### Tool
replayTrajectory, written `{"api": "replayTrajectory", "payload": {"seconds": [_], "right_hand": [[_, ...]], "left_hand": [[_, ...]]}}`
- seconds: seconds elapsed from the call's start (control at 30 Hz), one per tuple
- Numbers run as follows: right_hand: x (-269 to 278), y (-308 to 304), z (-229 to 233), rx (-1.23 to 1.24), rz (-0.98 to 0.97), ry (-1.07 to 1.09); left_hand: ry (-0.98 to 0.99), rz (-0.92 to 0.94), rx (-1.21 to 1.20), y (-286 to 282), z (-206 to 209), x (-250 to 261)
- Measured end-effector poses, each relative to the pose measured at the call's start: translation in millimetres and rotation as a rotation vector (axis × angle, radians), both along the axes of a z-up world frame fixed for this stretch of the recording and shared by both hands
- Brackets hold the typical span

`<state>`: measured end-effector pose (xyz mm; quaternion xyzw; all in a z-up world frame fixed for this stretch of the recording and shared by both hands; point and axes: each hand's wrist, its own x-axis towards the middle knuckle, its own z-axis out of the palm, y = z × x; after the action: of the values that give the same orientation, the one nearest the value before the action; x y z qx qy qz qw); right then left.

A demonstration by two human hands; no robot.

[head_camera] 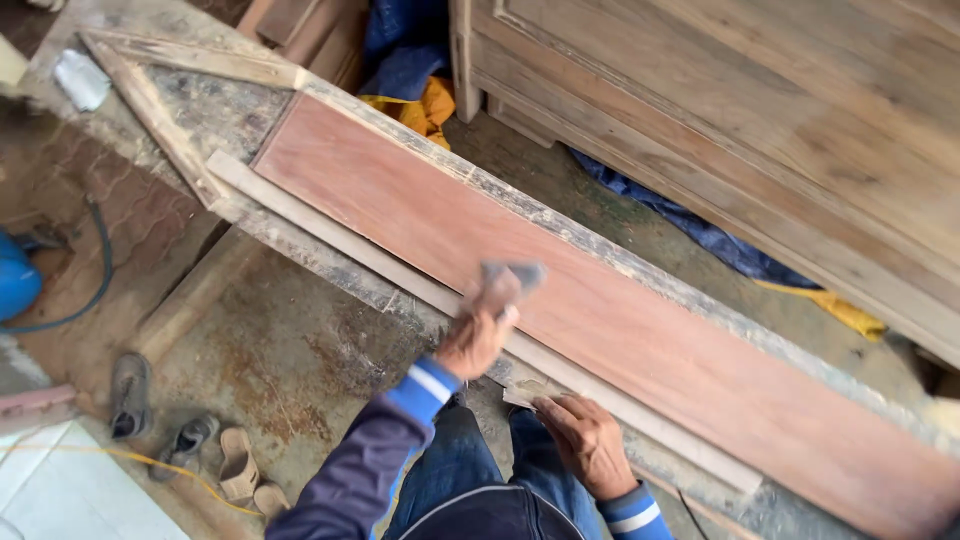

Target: Sanding a long wood plank using hand sandpaper and an electric sander.

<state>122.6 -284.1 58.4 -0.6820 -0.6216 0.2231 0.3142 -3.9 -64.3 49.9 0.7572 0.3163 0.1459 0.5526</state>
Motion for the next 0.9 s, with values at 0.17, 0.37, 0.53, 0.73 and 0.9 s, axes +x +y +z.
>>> {"api": "replayTrajectory", "payload": {"seconds": [0.17,0.37,0.53,0.73,0.9], "right_hand": [[-10,10,80,0.110,-0.105,-0.103],[-52,-28,81,0.168,-0.333,0.024],[-15,-80,83,0.251,-0.462,-0.055],[152,-263,82,0.107,-1.189,-0.661],[272,-421,34,-0.671,-1.578,-0.015]], "left_hand": [[-0.043,-0.661,-0.277,-52,-48,-57],[0.336,-0.972,-0.651,-46,48,-32],[0.434,-0.941,-0.397,-75,28,-26],[0.349,-0.543,-0.306,-96,-7,-12],[0.375,-0.187,-0.376,-139,-29,18]]}}
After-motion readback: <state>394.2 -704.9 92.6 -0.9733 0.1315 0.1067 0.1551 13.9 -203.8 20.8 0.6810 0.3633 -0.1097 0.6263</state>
